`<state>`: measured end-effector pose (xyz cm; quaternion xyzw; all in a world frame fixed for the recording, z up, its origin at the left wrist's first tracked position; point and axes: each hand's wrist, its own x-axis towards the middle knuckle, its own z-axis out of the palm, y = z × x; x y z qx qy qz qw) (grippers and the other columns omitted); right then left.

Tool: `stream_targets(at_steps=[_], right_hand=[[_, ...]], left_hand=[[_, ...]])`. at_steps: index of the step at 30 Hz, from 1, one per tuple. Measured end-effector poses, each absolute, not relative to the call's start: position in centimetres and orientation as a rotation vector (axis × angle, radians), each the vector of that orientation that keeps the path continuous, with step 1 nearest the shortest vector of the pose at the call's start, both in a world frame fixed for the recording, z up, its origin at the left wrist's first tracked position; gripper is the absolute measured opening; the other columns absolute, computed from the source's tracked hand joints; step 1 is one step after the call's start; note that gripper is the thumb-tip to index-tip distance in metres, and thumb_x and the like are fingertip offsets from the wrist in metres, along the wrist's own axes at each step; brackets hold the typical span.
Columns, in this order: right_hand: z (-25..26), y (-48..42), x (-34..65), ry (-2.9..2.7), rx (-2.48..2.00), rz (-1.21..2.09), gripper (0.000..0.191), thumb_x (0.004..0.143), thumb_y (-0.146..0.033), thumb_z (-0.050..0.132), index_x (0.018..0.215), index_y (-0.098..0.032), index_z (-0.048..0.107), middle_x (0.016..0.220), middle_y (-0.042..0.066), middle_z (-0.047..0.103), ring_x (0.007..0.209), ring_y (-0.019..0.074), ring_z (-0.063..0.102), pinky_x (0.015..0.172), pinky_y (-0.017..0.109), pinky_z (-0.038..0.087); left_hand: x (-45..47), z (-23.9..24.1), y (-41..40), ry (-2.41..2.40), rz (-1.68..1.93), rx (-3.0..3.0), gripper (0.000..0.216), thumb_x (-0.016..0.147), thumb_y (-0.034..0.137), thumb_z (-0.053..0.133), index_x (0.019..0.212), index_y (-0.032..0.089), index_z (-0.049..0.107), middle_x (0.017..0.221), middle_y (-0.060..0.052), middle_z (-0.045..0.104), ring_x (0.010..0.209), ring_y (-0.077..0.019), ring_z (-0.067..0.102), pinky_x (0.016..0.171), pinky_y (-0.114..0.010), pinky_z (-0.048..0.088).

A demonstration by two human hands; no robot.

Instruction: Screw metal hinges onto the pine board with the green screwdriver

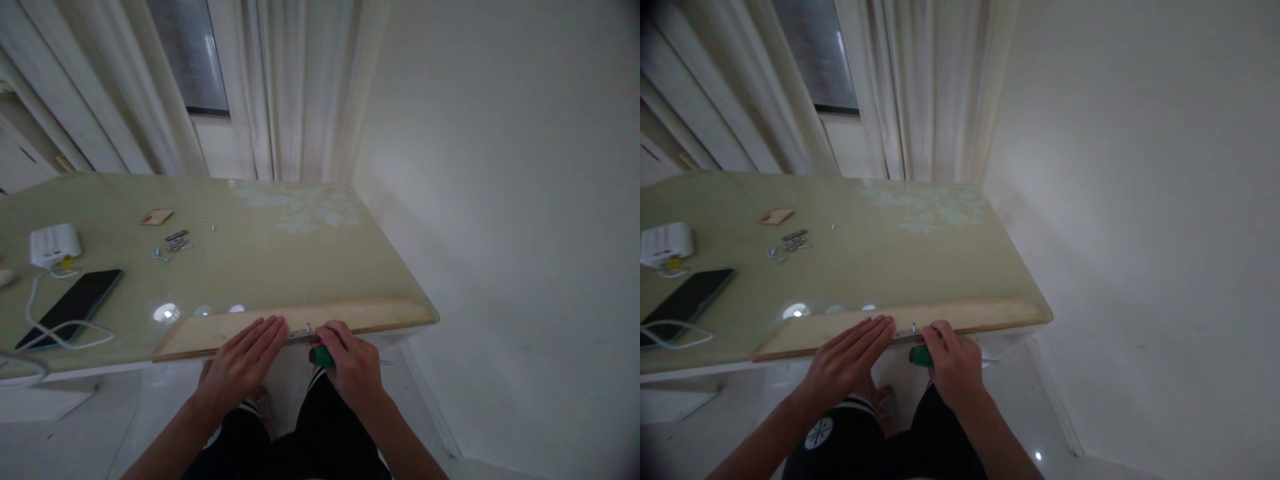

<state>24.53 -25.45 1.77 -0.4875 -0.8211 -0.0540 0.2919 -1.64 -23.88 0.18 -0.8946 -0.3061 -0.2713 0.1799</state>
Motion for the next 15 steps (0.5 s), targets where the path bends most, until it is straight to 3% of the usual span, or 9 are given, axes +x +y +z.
stream_targets(at_steps=[4,7,11,15], right_hand=[[2.3,-24.5,24.6,-2.242,-1.435,-0.07,0.04,0.079,-0.002,0.07,0.114,-0.022,0.07,0.114,0.005,0.075,0.078,0.0169,0.075,0.062,0.023,0.052],[2.9,-24.3,24.5,-2.203,-1.434,0.089,0.034,0.081,-0.007,0.075,0.11,-0.023,0.071,0.111,0.005,0.074,0.08,0.0186,0.074,0.064,0.025,0.054],[4.7,-25.2,25.3,-1.793,-1.194,0.544,0.015,0.095,-0.032,0.074,0.106,-0.023,0.071,0.096,0.004,0.071,0.086,0.0185,0.071,0.076,0.029,0.056],[7.8,-25.6,26.5,-1.237,-0.819,1.028,0.04,0.097,-0.065,0.062,0.108,-0.027,0.063,0.075,-0.002,0.056,0.058,0.0137,0.049,0.049,0.024,0.041]], left_hand=[[-1.3,0.8,-22.4,-0.854,-0.72,-2.558,0.046,0.099,0.004,0.046,0.142,0.01,0.063,0.138,-0.014,0.073,0.127,-0.0281,0.07,0.11,-0.044,0.059],[-1.4,1.0,-22.0,-0.843,-0.63,-2.583,0.048,0.098,0.002,0.046,0.142,0.011,0.063,0.139,-0.013,0.072,0.129,-0.0269,0.068,0.109,-0.042,0.059],[-1.2,0.6,-22.7,-0.861,-0.589,-2.547,0.049,0.097,-0.001,0.042,0.14,0.012,0.064,0.142,-0.012,0.071,0.132,-0.0262,0.065,0.11,-0.041,0.056],[-0.9,0.0,-24.0,-0.885,-0.563,-2.543,0.049,0.098,0.0,0.043,0.14,0.012,0.064,0.144,-0.012,0.069,0.133,-0.0275,0.064,0.109,-0.041,0.055]])
